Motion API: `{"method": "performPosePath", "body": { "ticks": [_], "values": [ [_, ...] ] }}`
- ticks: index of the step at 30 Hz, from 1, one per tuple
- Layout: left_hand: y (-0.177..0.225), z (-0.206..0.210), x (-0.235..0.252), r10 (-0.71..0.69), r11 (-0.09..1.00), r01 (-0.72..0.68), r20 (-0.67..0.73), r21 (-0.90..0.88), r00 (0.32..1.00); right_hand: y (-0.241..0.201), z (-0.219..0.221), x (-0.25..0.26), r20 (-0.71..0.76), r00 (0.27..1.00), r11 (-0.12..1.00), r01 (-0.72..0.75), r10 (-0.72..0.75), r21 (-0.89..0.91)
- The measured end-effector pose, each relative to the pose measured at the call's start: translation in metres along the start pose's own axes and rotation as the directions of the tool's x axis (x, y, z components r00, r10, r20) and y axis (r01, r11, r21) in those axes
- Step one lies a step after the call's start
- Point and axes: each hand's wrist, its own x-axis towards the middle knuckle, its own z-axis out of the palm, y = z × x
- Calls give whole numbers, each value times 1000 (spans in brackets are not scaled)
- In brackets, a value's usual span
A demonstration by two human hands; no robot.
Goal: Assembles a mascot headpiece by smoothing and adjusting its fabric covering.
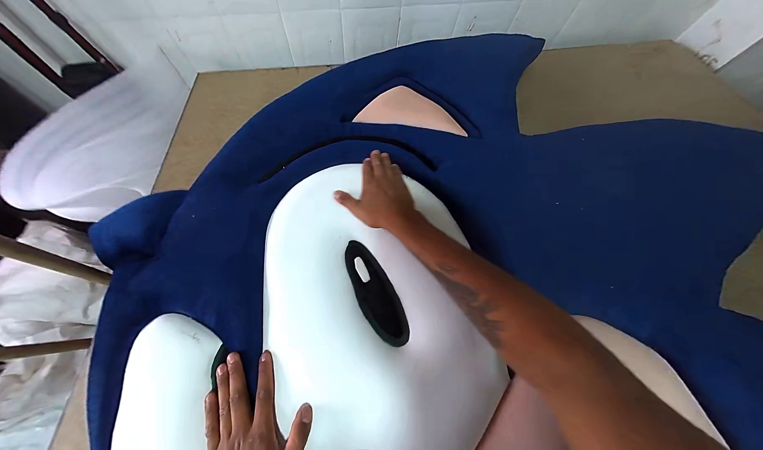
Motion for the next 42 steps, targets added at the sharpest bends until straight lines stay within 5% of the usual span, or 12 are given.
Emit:
{"method": "performPosePath", "body": {
  "ticks": [3,7,9,11,15,18,21,25,31,35,42],
  "values": [
    [-2,1,-1,-3,1000,3,-11,13,1000,-55,11,21,-2,999,997,35,-34,70],
    [3,-2,-1,6,1000,-5,-35,14,999,-113,-15,-21,-87,946,847,319,-313,425],
    [9,-5,-3,5,1000,-5,-43,6,999,-107,-48,-70,-176,945,786,328,-277,525],
    [14,-4,1,-16,1000,16,-87,-5,996,-86,-67,-110,-239,935,848,340,-260,407],
    [10,-5,0,-31,995,19,-125,-96,992,-97,-55,-246,22,789,769,592,-614,240],
    [0,-11,-2,-117,889,-2,-232,-458,966,-119,-42,-283,175,671,690,670,-721,274],
    [-8,-20,-6,-230,667,-55,-276,-743,933,-142,-29,-233,179,707,729,658,-685,190],
    [-18,-22,8,-275,537,-113,-300,-836,913,-163,-1,-129,85,794,798,599,-602,63],
    [-51,-25,128,-134,675,-218,-407,-705,903,-138,17,2,19,960,959,281,-281,-26],
    [-55,-18,184,-209,695,-131,-373,-707,904,-74,10,18,-89,995,999,35,-36,-11],
    [-55,-17,185,-208,685,-116,-345,-719,915,5,-14,-31,-141,965,972,-230,222,-45]
  ]
}}
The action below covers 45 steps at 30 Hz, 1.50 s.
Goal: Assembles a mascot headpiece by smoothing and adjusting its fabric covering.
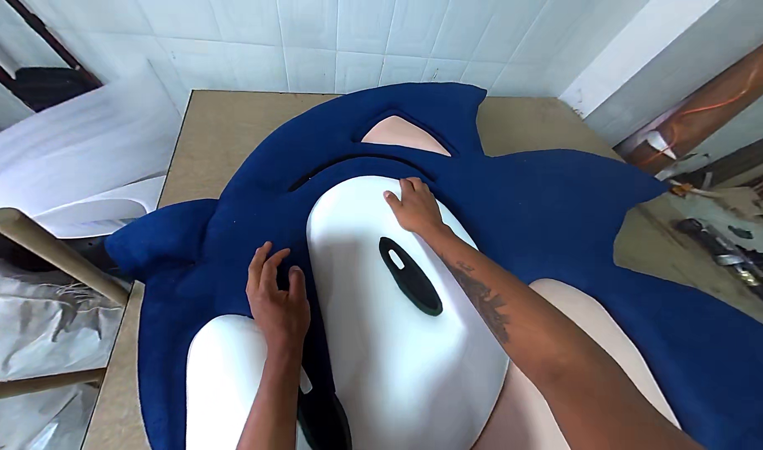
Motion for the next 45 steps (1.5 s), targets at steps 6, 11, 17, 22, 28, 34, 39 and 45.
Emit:
{"method": "performPosePath", "body": {
  "ticks": [6,11,17,22,28,34,39,45],
  "values": [
    [1,-2,1,12,999,-11,7,-38,1000,48,-35,-78,-24,994,994,-110,109,-25],
    [2,-6,1,24,998,-24,1,-53,1000,57,-58,-174,-28,984,981,-175,174,-85],
    [3,-5,-1,26,999,-26,10,-25,1000,61,-111,-279,151,965,976,-205,215,-78],
    [2,-1,-2,40,999,-40,23,26,999,-49,-102,-235,60,992,990,104,-110,97],
    [-1,-3,1,76,996,-76,13,48,997,-191,-6,-91,40,879,870,464,-476,167],
    [-5,0,2,59,998,-59,-7,18,998,-138,31,7,99,960,964,256,-262,71],
    [-2,1,5,63,998,-63,-11,7,998,-60,20,36,32,997,997,65,-66,34],
    [0,-3,4,53,999,-53,-6,-9,999,25,-14,-22,-7,991,991,-131,131,-7]
  ]
}}
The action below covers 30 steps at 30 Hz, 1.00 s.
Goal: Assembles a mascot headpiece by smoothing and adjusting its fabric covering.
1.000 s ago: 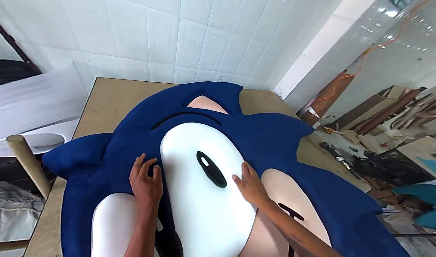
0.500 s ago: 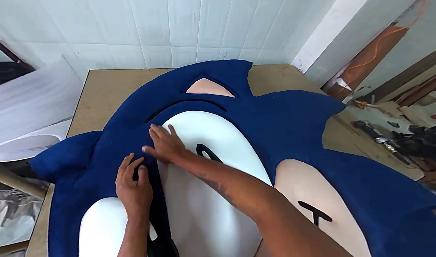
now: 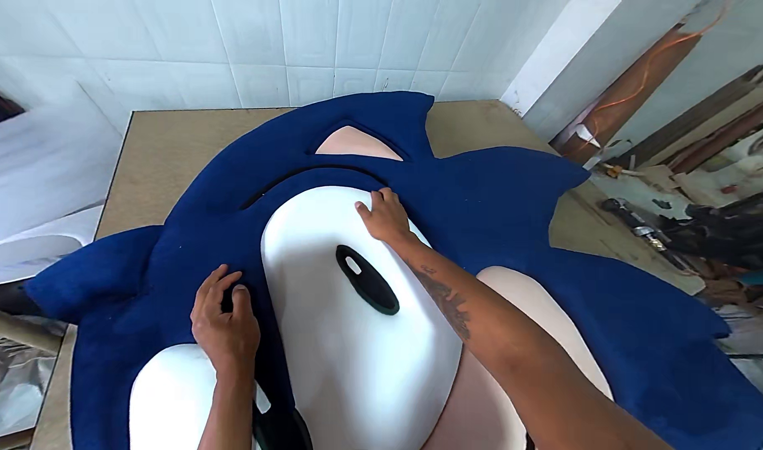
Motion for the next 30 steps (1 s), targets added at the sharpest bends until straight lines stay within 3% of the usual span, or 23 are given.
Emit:
{"method": "performPosePath", "body": {
  "ticks": [6,11,13,15,18,21,24,25,27,30],
  "values": [
    [2,-2,-1,16,1000,-16,2,-13,1000,44,-49,-114,1,980,979,-200,200,-41],
    [-3,-1,0,58,998,-58,6,5,998,76,-121,-261,141,953,925,-295,267,241],
    [-3,0,-1,108,990,-112,53,81,993,109,-148,-309,93,953,855,-299,288,423],
    [9,7,10,168,964,-201,182,177,969,162,-167,-346,-78,947,869,-251,312,426],
    [65,49,43,273,921,-365,442,136,854,271,-177,-389,-307,892,939,-279,331,201],
    [119,141,81,415,832,-550,583,68,699,341,-150,-416,-342,854,918,-386,393,93],
    [147,242,78,418,728,-680,731,86,540,350,-139,-417,-315,850,903,-423,422,71],
    [151,265,63,382,700,-703,764,128,520,350,-139,-418,-311,846,900,-428,433,87],
    [164,288,32,326,648,-723,771,238,547,353,-139,-417,-306,839,892,-439,450,110],
    [189,283,-17,336,600,-762,787,245,517,351,-139,-418,-269,835,876,-470,480,107]
  ]
}}
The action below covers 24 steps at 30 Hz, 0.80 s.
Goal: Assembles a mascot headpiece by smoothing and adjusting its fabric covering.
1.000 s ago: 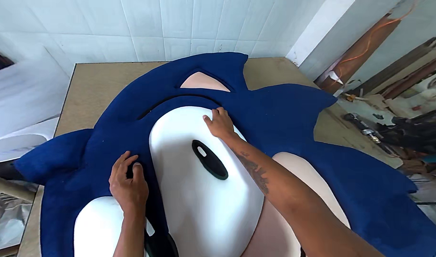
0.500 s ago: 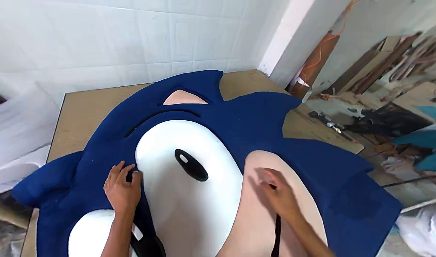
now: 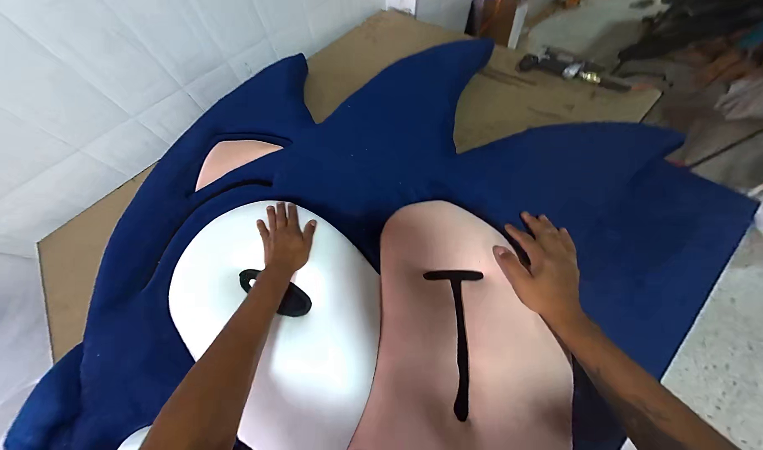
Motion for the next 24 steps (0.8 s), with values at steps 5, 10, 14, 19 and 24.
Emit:
{"method": "performPosePath", "body": {
  "ticks": [5,10,14,19,24],
  "values": [
    [107,-3,-71,142,990,-142,-10,26,990,4,-2,-1,-2,1000,1000,16,-16,22],
    [163,-27,-177,300,947,-283,109,-149,948,5,-1,-5,-22,1000,999,18,-17,49],
    [112,-61,-167,393,736,-322,-11,-595,919,5,-2,1,-67,998,998,-1,5,67],
    [41,-29,-42,310,940,-314,-49,-132,950,2,-6,0,-65,998,997,-12,17,82],
    [48,-3,-28,324,943,-327,-59,-58,944,6,-1,1,-65,998,997,-14,19,73]
  ]
}}
